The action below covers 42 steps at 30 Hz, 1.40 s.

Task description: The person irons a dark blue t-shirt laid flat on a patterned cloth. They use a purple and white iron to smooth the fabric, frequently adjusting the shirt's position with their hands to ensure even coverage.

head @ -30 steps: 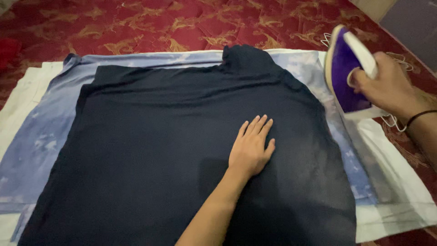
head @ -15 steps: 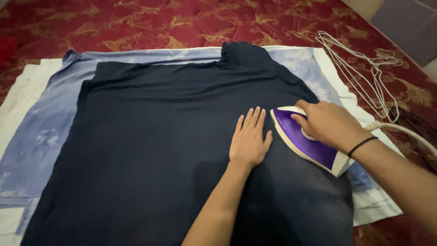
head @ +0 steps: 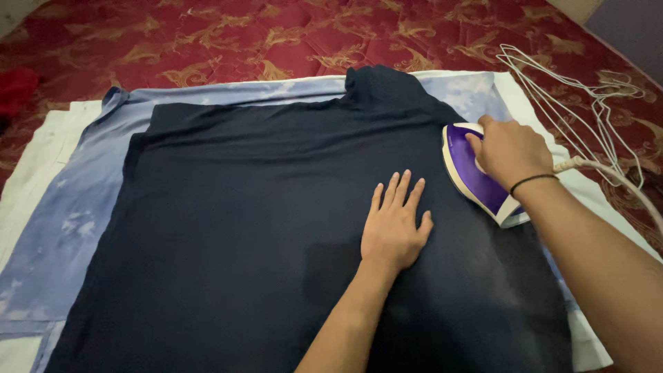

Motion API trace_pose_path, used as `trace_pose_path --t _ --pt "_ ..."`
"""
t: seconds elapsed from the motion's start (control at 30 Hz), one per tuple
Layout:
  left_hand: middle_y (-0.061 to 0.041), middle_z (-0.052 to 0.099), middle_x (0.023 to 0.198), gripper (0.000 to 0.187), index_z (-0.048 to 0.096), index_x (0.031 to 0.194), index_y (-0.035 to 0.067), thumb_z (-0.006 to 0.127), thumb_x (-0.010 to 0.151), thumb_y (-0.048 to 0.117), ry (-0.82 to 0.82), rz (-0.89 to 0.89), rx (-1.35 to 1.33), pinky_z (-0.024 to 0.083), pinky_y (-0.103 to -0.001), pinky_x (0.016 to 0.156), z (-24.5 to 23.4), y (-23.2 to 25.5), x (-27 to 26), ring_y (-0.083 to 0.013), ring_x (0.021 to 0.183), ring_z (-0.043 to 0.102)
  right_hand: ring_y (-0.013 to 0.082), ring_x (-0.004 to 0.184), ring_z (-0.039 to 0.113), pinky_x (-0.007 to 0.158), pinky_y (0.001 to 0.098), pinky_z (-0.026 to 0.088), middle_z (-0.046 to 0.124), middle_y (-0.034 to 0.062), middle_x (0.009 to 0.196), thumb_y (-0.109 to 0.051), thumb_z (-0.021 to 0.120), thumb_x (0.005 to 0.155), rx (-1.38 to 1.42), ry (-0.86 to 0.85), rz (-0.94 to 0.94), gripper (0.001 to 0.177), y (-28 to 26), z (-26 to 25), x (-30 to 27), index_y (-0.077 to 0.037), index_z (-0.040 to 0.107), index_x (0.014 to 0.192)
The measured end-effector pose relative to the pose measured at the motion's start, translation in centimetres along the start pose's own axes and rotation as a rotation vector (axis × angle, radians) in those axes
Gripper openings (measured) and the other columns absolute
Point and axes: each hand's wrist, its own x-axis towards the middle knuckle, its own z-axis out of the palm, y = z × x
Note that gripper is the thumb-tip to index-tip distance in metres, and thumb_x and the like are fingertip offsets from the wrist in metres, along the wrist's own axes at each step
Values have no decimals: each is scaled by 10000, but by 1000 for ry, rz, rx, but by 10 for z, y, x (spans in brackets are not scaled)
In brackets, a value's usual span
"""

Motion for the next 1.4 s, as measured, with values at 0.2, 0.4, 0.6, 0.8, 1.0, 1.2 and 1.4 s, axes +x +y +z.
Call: trace_pose_path --t 0.2,0.4,0.6,0.8,1.0,1.2,1.4 --pt "-142 363 1645 633 447 1544 117 490 973 388 25 10 -8 176 -479 1266 -2 -1 -1 -284 1553 271 444 1009 713 916 531 555 758 241 1057 -444 649 967 125 -165 18 394 17 5 20 -112 776 1135" --pt "-114 316 1640 652 381 1555 127 477 975 408 -57 -18 21 129 -465 1247 -6 2 4 -261 1539 216 384 975 763 928 474 575 790 223 1053 -447 666 929 230 -334 6 408 36 4 1 -149 775 1186" --pt "-91 290 1665 672 348 1579 138 459 993 448 -102 -45 59 125 -441 1265 -11 5 0 -240 1557 192 385 932 764 880 489 579 785 202 970 -445 641 937 217 -336 4 385 28 -16 -52 -133 765 1125" --pt "-102 254 1656 760 316 1573 139 479 962 561 -166 -64 87 100 -448 1255 -17 9 2 -241 1546 161 420 883 730 812 517 573 754 205 889 -444 581 991 59 -86 -76 378 10 -32 -85 -95 695 1079" --pt "-107 269 1661 804 332 1575 123 498 941 589 -132 -33 73 105 -451 1254 -16 7 2 -250 1555 170 422 863 727 783 525 574 749 215 886 -440 578 1008 17 -49 -54 379 3 -31 -73 -98 684 1129" --pt "-126 285 1654 793 357 1566 113 516 943 579 -106 -15 67 106 -461 1255 -11 4 2 -264 1553 185 418 893 736 791 516 582 755 233 927 -422 618 1007 15 8 -24 397 6 -11 -35 -83 701 1197" --pt "-128 310 1653 775 391 1558 105 532 942 555 -73 -14 19 126 -460 1259 -11 3 0 -265 1556 209 426 998 717 891 521 564 757 219 1055 -451 661 975 114 -84 56 388 19 6 1 -120 764 1150"
